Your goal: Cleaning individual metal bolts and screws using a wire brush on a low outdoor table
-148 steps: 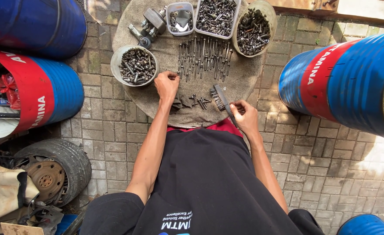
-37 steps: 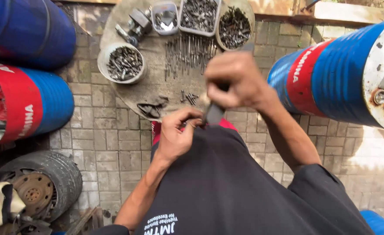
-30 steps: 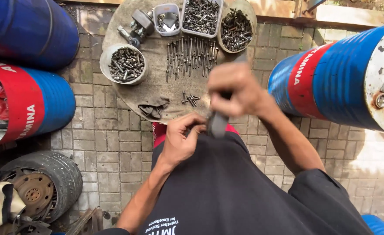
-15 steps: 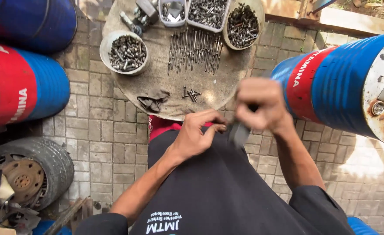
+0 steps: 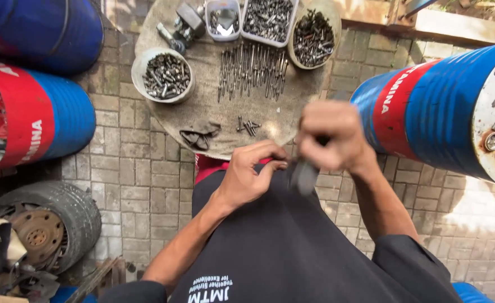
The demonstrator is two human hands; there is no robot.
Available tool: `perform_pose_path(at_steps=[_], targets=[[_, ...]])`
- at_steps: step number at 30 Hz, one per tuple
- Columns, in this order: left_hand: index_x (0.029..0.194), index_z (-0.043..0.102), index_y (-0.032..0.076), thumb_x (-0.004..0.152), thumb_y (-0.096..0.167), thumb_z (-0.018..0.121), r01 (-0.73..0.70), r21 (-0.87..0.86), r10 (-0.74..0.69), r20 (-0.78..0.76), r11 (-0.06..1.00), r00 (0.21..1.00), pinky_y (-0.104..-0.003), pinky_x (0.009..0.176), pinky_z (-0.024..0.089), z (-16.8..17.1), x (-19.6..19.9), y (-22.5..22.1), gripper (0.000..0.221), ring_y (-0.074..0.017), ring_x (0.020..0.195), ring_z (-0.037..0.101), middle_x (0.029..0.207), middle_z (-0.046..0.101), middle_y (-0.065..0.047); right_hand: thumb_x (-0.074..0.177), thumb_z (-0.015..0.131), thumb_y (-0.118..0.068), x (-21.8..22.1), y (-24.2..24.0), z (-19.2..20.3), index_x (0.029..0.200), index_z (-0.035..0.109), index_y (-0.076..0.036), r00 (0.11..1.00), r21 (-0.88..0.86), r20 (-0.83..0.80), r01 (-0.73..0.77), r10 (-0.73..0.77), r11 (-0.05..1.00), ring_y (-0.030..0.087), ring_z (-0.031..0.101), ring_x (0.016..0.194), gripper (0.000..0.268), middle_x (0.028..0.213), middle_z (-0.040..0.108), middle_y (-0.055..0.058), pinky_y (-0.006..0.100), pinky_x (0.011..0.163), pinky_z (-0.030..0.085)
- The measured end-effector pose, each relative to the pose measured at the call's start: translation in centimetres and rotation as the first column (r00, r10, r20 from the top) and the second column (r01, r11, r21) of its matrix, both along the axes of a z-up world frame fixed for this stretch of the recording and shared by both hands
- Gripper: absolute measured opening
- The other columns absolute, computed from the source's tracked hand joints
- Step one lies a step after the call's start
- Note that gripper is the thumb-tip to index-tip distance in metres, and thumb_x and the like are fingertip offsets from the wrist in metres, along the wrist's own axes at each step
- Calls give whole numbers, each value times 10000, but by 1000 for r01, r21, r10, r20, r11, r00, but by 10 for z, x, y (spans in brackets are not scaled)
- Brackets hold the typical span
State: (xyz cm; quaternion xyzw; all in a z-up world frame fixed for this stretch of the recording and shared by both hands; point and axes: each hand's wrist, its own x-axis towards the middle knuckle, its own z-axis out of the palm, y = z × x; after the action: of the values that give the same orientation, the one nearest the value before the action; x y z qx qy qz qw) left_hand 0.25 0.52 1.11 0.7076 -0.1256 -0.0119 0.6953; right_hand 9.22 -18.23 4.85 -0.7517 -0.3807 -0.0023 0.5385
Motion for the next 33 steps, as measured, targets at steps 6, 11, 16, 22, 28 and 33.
perform_pose_path(at_steps=[6,11,16,22,28,33], targets=[[857,748,121,930,57,727,-35,8,35,-28,999,999,-335,758,576,-7,9,7,99,-275,722,724,742,708,-44,846,633,-49,-7,23,13,502,413,-111,987,106,-100,-115,125,988,348,441,437,413,498,374,89,396,452,390],[851,760,117,931,25,708,-33,-5,33,-59,999,998,-336,749,571,-8,5,22,133,-251,715,729,736,725,-51,811,611,-16,17,6,-3,514,457,-115,999,25,15,-29,29,999,309,400,452,349,513,379,80,405,480,355],[852,742,97,937,13,692,-28,50,32,-75,998,997,-363,735,575,7,10,24,130,-285,680,710,702,690,-73,799,617,-41,19,17,0,520,512,-98,990,73,-7,-141,142,987,334,451,445,303,491,393,100,412,463,395],[850,731,90,943,18,676,20,56,-13,-118,998,993,-401,738,572,-5,13,31,130,-344,697,710,694,686,-102,817,628,-21,8,41,8,497,476,-102,968,204,-101,-204,227,958,326,451,434,363,507,388,70,391,463,428],[859,769,99,924,0,692,-130,58,139,-194,990,971,-332,756,581,-30,9,70,141,-178,703,701,725,728,-74,867,683,-156,49,9,-108,597,474,-125,913,-404,-8,370,-408,837,308,538,556,343,553,473,96,376,556,417],[929,738,92,916,101,763,-270,583,324,12,766,946,-471,871,531,-134,9,113,30,-388,956,689,1019,693,-108,1017,358,-671,18,30,-194,1124,764,0,543,-716,-609,-62,-578,696,512,586,1264,792,1204,691,329,600,1065,406]])
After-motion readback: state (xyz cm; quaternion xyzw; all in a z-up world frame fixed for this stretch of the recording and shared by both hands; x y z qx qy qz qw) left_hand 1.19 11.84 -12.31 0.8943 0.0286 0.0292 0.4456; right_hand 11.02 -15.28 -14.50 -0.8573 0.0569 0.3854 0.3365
